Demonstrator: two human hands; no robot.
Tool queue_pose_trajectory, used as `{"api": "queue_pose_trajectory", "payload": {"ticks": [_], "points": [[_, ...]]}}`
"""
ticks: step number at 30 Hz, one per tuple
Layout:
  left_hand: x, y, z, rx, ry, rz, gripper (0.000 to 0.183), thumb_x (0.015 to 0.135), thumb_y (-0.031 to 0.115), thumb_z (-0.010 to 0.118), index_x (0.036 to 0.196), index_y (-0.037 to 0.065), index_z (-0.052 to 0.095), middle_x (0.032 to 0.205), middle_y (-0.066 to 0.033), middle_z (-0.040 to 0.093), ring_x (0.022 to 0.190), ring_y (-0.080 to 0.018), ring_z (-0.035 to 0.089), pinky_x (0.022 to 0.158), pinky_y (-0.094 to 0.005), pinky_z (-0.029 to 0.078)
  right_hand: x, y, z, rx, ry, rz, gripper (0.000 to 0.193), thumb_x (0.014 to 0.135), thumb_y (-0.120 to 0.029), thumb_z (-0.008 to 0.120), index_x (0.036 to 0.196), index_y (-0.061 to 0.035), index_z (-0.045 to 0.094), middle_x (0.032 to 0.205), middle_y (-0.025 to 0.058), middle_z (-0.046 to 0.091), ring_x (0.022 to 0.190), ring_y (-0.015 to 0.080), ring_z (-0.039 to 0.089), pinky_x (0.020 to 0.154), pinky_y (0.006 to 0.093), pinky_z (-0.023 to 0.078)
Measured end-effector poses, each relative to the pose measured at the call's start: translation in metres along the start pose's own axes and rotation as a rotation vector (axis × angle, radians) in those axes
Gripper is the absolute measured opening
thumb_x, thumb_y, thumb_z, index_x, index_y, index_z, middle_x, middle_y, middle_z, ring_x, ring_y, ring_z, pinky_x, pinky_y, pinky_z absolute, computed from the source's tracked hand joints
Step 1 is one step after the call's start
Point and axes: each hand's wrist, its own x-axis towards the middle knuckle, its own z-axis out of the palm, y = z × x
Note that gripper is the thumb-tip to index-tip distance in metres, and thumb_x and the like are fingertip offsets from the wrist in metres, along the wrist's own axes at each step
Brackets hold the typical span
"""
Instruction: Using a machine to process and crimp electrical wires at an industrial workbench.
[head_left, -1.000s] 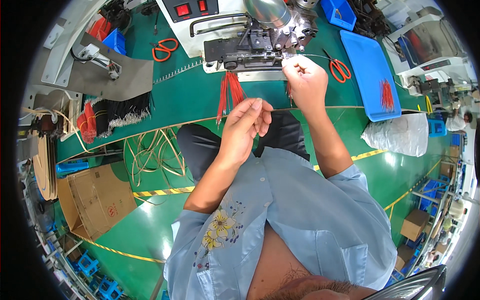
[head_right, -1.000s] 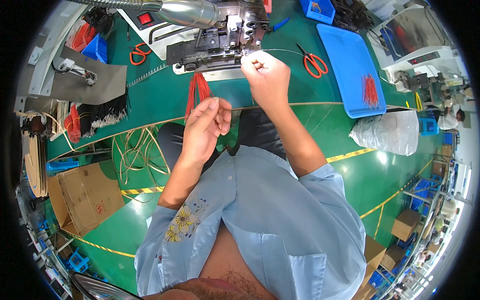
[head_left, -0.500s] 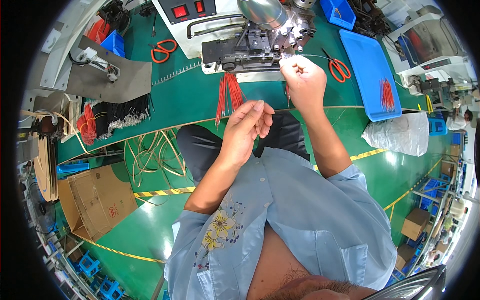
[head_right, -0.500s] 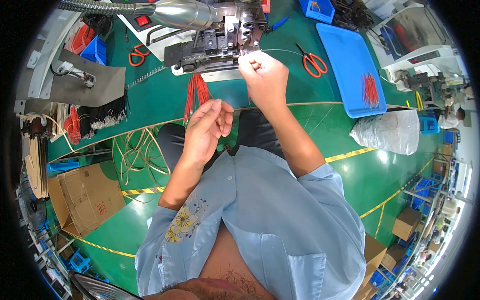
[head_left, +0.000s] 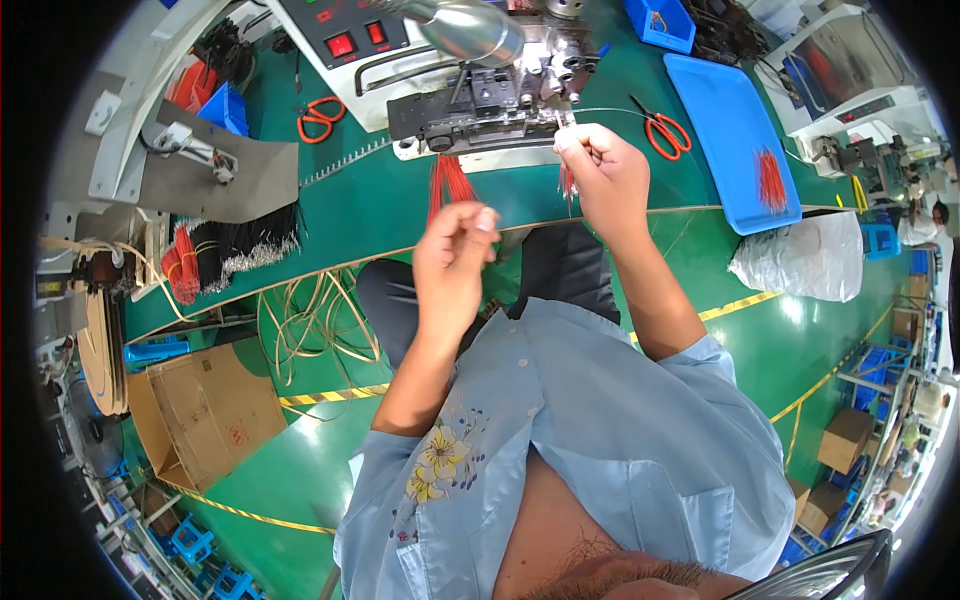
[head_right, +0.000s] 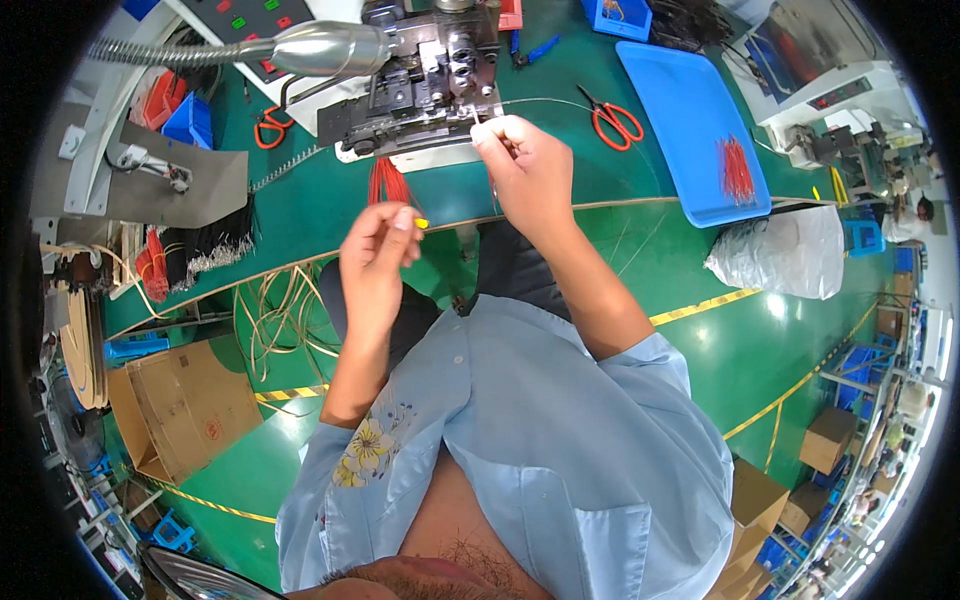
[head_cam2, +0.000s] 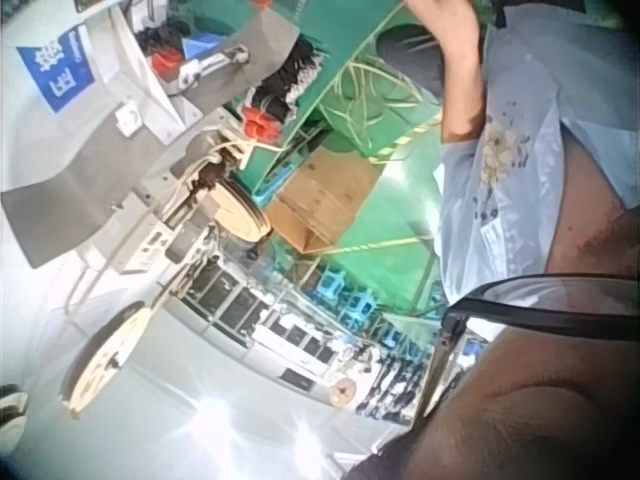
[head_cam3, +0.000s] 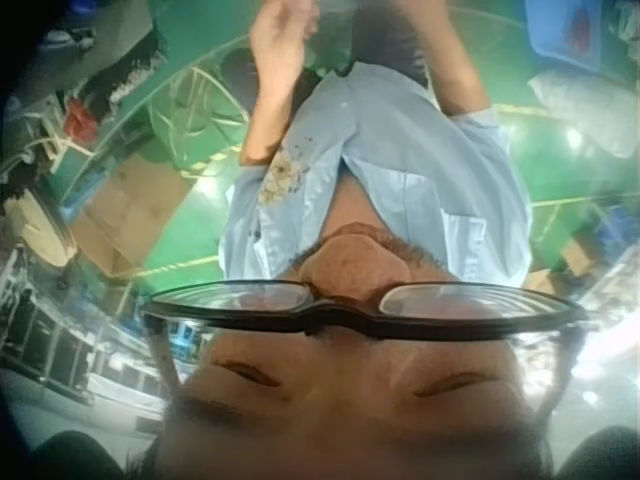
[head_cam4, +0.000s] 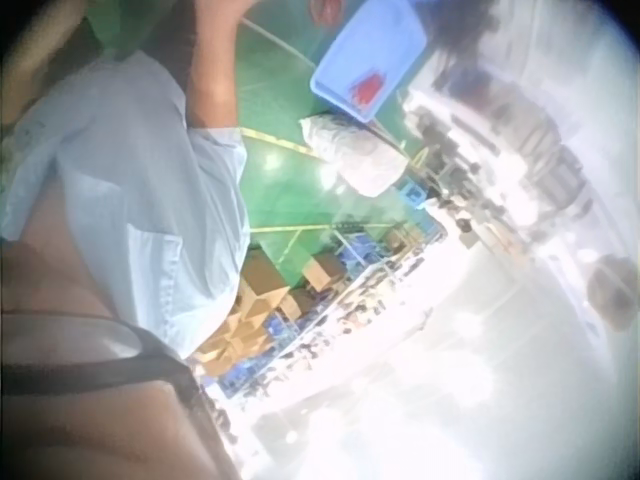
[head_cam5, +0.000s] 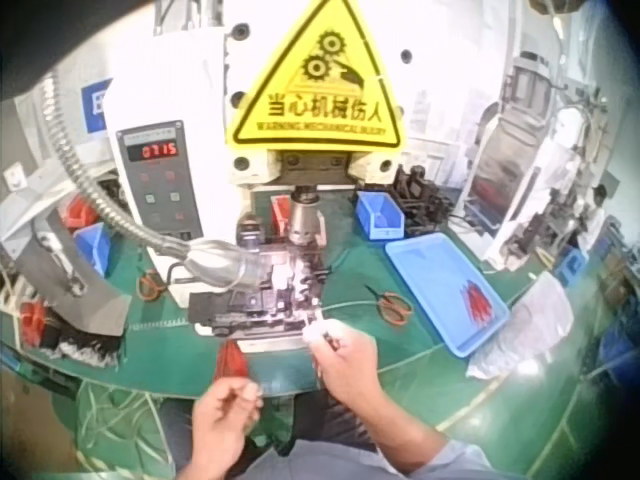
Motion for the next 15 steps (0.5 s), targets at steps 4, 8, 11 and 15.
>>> {"api": "queue_pose_trajectory", "payload": {"ticks": [4, 8, 11, 15], "points": [[0.014, 0.003, -0.019, 0.888, 0.254, 0.269, 0.018, 0.088, 0.012, 0.068, 0.099, 0.001, 0.061, 0.084, -0.0114, 0.06, 0.07, -0.0256, 0.058, 0.065, -0.0371, 0.047, -0.004, 0.001, -0.027, -0.075, 0.043, -0.092, 0.018, 0.091, -0.017, 0.067, 0.086, -0.0004, 0.068, 0.062, -0.0022, 0.055, 0.056, 0.0024, 0.046, 0.051, 0.022, 0.037], [0.022, -0.003, -0.034, 1.256, 0.277, 0.281, 0.019, 0.085, 0.013, 0.069, 0.096, 0.002, 0.059, 0.091, -0.0159, 0.059, 0.084, -0.037, 0.058, 0.074, -0.0467, 0.046, 0.008, 0.015, -0.099, -0.321, 0.12, -0.012, 0.022, 0.092, -0.022, 0.067, 0.089, -0.0002, 0.069, 0.061, -0.0021, 0.053, 0.058, 0.0037, 0.045, 0.05, 0.0249, 0.036], [0.028, -0.002, -0.03, 1.351, 0.239, 0.289, 0.017, 0.084, 0.014, 0.069, 0.092, 0.003, 0.059, 0.09, -0.0171, 0.059, 0.084, -0.0385, 0.058, 0.075, -0.048, 0.046, 0.029, 0.038, -0.174, -0.66, 0.231, 0.02, 0.028, 0.09, -0.029, 0.066, 0.087, -0.0013, 0.07, 0.06, 0.0072, 0.057, 0.054, 0.0139, 0.052, 0.052, 0.0329, 0.04], [0.034, -0.009, -0.029, 1.345, 0.165, 0.305, 0.015, 0.084, 0.014, 0.068, 0.086, 0.003, 0.058, 0.087, -0.0181, 0.059, 0.083, -0.0398, 0.057, 0.074, -0.0492, 0.045, 0.053, 0.06, -0.258, -1.143, 0.166, 0.052, 0.028, 0.087, -0.032, 0.067, 0.091, -0.0047, 0.071, 0.073, 0.014, 0.067, 0.066, 0.027, 0.064, 0.062, 0.0364, 0.048]]}}
